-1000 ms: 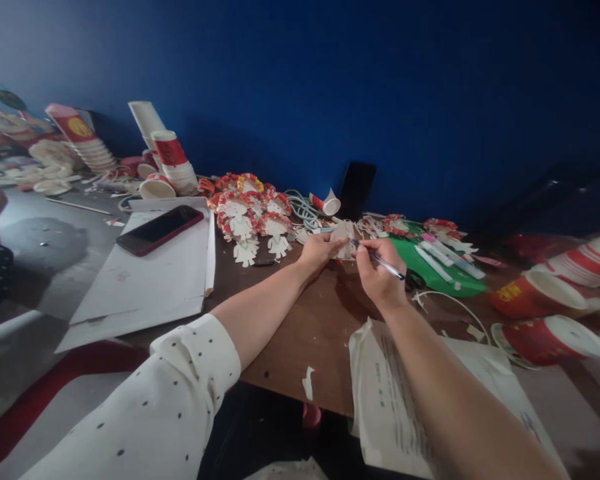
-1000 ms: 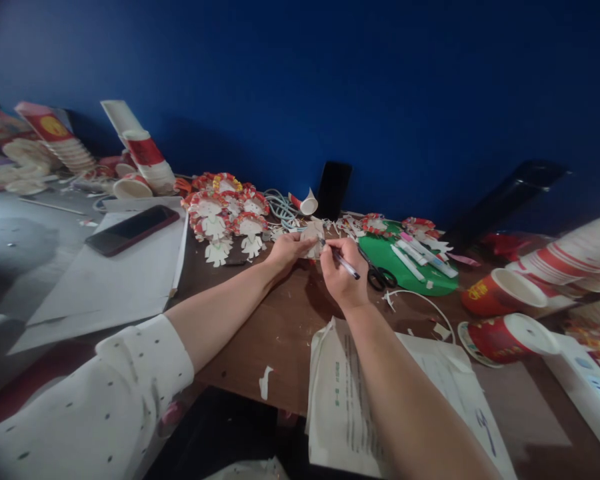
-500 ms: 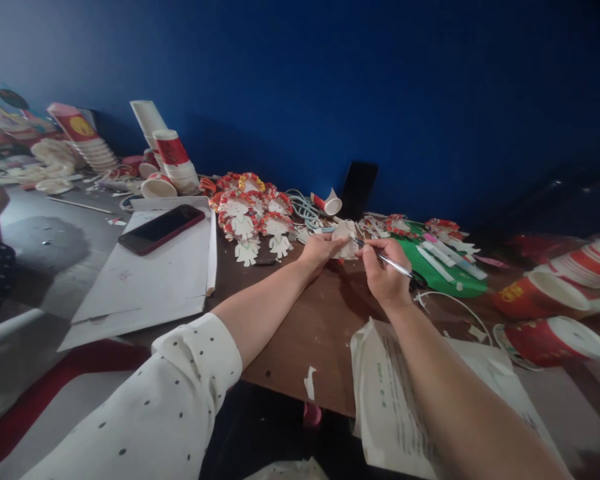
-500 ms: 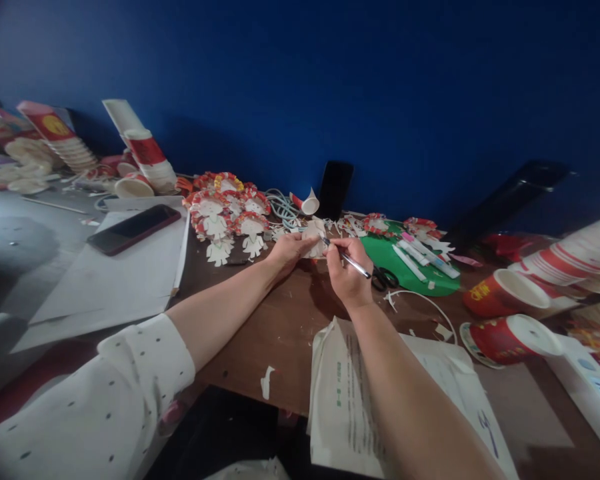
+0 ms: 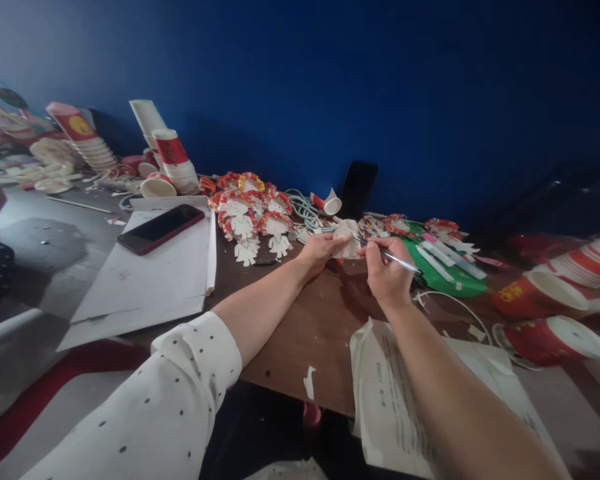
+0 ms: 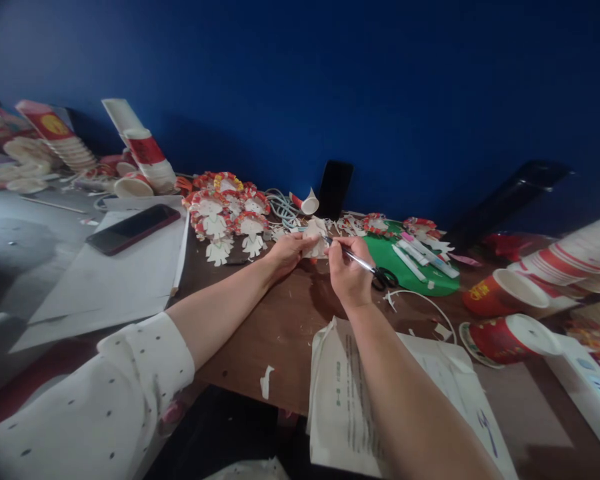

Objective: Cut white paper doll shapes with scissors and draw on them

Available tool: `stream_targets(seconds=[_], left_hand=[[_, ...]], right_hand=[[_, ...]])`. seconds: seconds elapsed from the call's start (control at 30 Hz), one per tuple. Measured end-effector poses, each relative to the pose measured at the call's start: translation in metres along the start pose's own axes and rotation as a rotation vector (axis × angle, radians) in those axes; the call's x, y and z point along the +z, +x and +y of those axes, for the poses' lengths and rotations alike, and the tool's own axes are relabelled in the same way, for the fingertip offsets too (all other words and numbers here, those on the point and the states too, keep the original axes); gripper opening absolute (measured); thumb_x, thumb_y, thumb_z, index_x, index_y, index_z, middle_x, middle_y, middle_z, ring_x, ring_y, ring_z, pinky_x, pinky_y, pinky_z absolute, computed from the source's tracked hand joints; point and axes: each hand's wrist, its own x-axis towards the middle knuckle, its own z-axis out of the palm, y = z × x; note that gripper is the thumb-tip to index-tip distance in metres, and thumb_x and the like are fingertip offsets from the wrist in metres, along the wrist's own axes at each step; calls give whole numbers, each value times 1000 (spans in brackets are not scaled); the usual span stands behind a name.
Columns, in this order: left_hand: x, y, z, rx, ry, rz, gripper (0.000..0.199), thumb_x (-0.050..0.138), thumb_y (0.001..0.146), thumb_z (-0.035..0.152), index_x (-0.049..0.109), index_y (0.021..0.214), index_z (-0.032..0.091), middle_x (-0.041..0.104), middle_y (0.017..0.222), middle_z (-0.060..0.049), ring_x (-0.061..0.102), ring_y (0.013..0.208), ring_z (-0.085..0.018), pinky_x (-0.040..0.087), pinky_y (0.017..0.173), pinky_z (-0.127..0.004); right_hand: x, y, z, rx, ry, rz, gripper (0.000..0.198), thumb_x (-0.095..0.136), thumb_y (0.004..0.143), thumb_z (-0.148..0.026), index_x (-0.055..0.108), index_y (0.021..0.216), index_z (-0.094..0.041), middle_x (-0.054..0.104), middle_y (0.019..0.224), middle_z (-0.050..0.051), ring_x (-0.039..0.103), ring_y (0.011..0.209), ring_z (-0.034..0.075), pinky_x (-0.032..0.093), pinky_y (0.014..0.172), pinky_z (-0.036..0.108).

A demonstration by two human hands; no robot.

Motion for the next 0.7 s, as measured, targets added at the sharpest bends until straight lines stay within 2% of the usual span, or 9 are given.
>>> stream_targets(seconds=[0.23,0.43,0.7], left_hand=[[3,-4,6,-29,-62,-21,19,81,68,22,71,76,8,70,70,-6,65,67,-13,52,80,-28],[2,-4,5,-16,-68,-43,22,82,67,24,71,78,8,71,71,-6,65,67,-13,51,80,-28],[5,-7,8,-39,0,-15,15,76,73,22,68,72,9,68,65,-5,61,56,-12,48,63,-26]], right_hand=[[0,1,-4,46,30,10,6,58,83,-26,59,85,-20,70,67,2,68,60,18,54,61,31],[-1,-1,-1,-32,15,-14,8,58,85,-27,60,88,-20,71,71,4,69,63,19,56,63,32],[-2,-4,8,-124,-88,-30,12,56,90,-33,59,94,-22,72,76,4,70,69,20,57,69,34]])
